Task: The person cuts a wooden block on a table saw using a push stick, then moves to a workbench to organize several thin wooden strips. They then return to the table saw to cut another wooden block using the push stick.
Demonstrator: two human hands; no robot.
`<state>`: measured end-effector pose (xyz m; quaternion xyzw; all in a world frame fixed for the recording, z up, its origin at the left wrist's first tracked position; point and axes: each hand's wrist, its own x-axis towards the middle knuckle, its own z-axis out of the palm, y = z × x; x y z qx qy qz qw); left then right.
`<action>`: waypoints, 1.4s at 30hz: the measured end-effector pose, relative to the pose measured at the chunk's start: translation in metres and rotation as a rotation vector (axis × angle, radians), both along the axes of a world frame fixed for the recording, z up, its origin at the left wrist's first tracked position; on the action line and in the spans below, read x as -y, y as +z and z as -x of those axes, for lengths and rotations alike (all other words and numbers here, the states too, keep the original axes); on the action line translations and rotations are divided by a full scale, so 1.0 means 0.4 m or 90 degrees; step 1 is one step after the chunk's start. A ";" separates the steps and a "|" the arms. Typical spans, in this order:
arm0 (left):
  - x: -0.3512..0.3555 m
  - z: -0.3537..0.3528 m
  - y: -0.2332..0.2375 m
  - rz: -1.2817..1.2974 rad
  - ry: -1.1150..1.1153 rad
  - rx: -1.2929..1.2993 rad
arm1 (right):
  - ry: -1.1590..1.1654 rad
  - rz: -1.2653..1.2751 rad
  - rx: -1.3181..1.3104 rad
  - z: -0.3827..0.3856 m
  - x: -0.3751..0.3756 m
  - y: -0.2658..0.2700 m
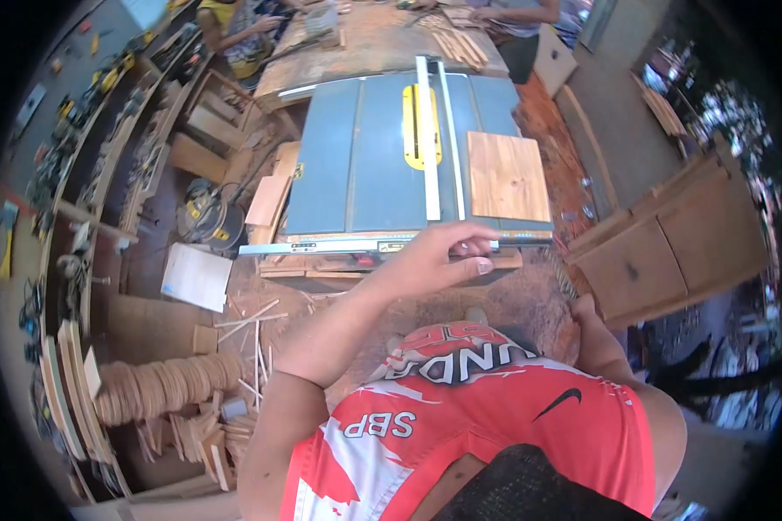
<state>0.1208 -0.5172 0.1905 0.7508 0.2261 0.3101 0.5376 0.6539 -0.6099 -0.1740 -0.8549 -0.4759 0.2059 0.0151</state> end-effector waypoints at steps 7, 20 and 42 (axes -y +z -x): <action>-0.079 -0.133 -0.231 -0.024 -0.032 -0.145 | -0.320 -0.345 -0.558 0.170 -0.061 0.280; -0.392 -0.376 -0.432 -0.045 0.262 -0.579 | 0.090 -0.306 -0.417 0.269 -0.472 0.413; -0.200 -0.372 -0.246 0.540 0.214 0.117 | 0.089 -0.314 -0.709 0.169 -0.208 0.510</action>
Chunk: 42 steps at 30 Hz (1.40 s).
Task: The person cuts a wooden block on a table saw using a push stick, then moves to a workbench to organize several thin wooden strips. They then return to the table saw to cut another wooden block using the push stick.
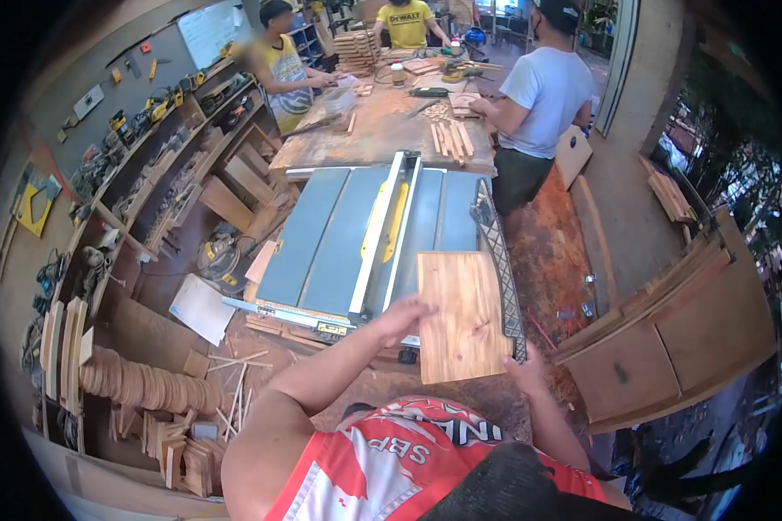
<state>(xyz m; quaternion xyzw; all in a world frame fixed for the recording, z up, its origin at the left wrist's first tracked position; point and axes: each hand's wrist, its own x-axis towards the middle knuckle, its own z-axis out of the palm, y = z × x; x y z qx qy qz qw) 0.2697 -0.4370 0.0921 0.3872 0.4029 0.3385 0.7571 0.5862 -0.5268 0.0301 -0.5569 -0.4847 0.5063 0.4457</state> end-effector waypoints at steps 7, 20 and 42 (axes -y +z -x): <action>-0.097 0.247 0.134 -0.070 0.024 0.147 | 0.105 -0.133 0.127 0.109 -0.080 0.165; 0.062 0.934 -0.115 0.009 0.460 0.413 | -0.037 -0.072 -0.094 0.735 -0.269 0.286; 0.090 0.925 -0.287 0.030 0.551 0.475 | -0.088 -0.078 -0.009 0.938 -0.227 0.106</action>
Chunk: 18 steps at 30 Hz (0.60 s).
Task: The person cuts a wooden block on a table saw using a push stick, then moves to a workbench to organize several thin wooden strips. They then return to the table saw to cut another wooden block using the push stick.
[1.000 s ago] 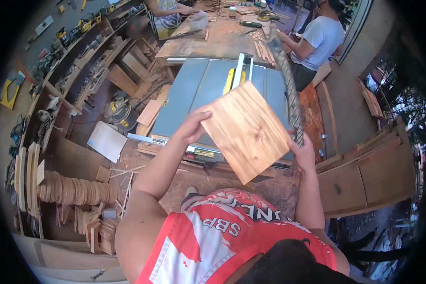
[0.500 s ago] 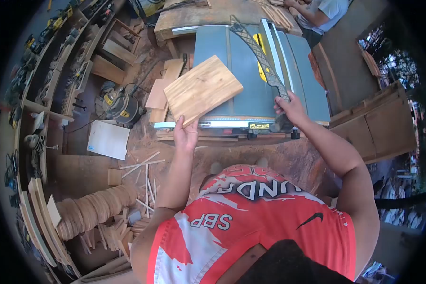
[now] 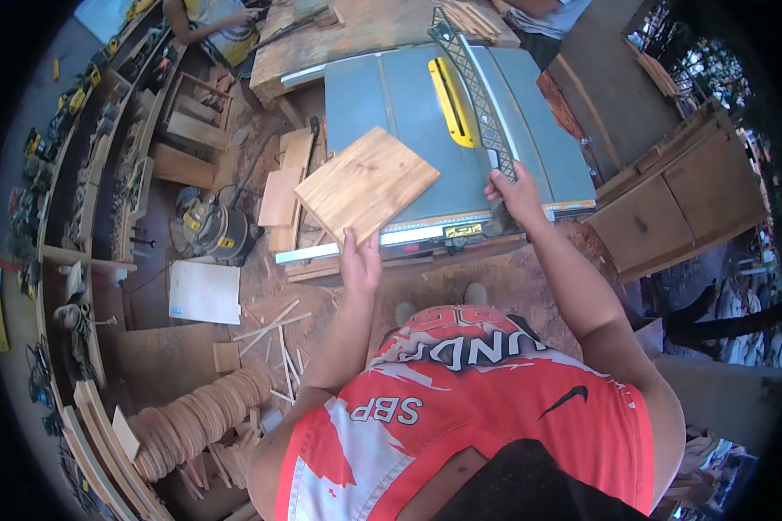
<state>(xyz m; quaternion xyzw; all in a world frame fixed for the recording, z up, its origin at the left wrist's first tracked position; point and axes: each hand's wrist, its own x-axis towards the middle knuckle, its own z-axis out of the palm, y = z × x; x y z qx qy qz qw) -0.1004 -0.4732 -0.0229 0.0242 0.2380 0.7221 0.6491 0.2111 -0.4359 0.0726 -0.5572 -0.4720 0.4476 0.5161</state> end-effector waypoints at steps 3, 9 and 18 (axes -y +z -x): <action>0.041 -0.027 -0.011 0.005 -0.161 -0.024 | 0.000 0.019 0.042 -0.017 0.005 -0.011; 0.102 -0.093 -0.079 0.035 -0.552 -0.168 | 0.051 0.030 -0.044 -0.033 0.002 -0.021; 0.046 -0.215 -0.025 -0.070 -0.843 -0.682 | 0.137 0.015 -0.094 -0.043 -0.001 -0.012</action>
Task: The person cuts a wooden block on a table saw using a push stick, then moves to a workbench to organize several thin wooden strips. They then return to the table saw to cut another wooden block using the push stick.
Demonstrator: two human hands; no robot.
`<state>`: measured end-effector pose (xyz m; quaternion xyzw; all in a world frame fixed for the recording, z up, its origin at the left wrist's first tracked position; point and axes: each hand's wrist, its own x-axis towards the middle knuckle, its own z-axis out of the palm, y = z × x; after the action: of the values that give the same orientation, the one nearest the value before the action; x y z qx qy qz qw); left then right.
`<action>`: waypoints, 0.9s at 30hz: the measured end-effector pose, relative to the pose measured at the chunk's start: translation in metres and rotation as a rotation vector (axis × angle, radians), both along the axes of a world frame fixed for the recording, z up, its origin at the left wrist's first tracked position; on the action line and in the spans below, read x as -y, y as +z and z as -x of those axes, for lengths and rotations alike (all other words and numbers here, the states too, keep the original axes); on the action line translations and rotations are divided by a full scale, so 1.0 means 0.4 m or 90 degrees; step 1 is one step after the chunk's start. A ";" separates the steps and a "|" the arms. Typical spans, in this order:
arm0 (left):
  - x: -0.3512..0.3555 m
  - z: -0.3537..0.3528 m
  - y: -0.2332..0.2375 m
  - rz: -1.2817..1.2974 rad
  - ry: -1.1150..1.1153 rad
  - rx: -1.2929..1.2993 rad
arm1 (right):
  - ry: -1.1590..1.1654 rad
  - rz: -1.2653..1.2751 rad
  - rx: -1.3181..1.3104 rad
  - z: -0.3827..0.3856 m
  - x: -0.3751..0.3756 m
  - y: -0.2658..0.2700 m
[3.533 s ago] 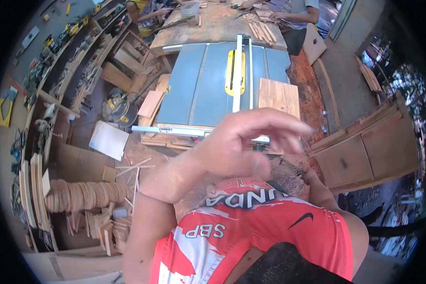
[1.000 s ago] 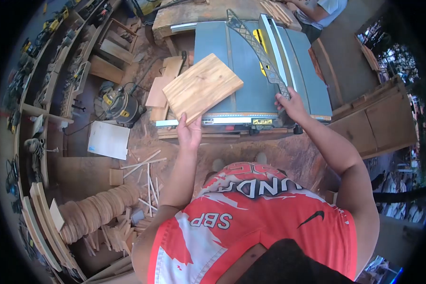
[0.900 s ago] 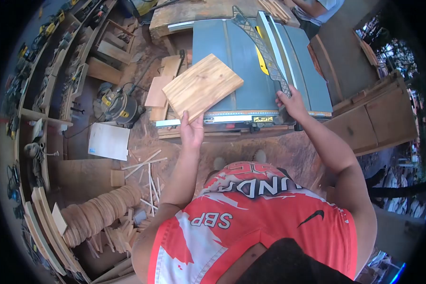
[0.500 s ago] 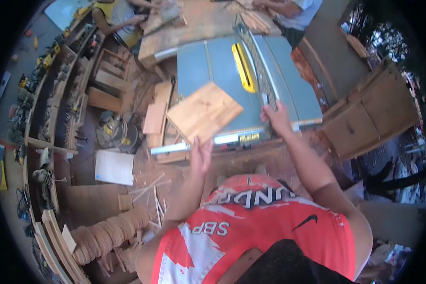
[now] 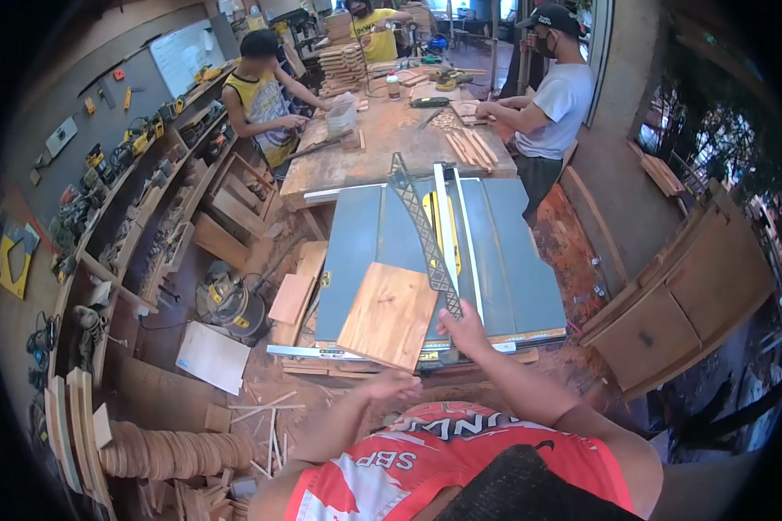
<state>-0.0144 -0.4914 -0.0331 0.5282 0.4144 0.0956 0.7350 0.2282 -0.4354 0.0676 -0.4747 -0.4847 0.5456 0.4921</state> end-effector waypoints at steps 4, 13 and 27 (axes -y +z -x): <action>-0.074 0.096 0.157 -0.319 0.169 -0.083 | 0.009 -0.010 -0.008 -0.001 0.000 -0.007; -0.376 0.323 0.107 -0.778 -0.125 -0.410 | -0.075 0.003 0.098 0.016 0.002 -0.030; -0.277 0.150 0.034 -0.787 -0.043 -0.400 | -0.415 -0.007 0.198 0.097 0.002 0.009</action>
<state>-0.0744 -0.3806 -0.0196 0.8652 0.4605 0.1336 0.1470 0.1896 -0.4361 0.0710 -0.6792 -0.3796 0.2787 0.5630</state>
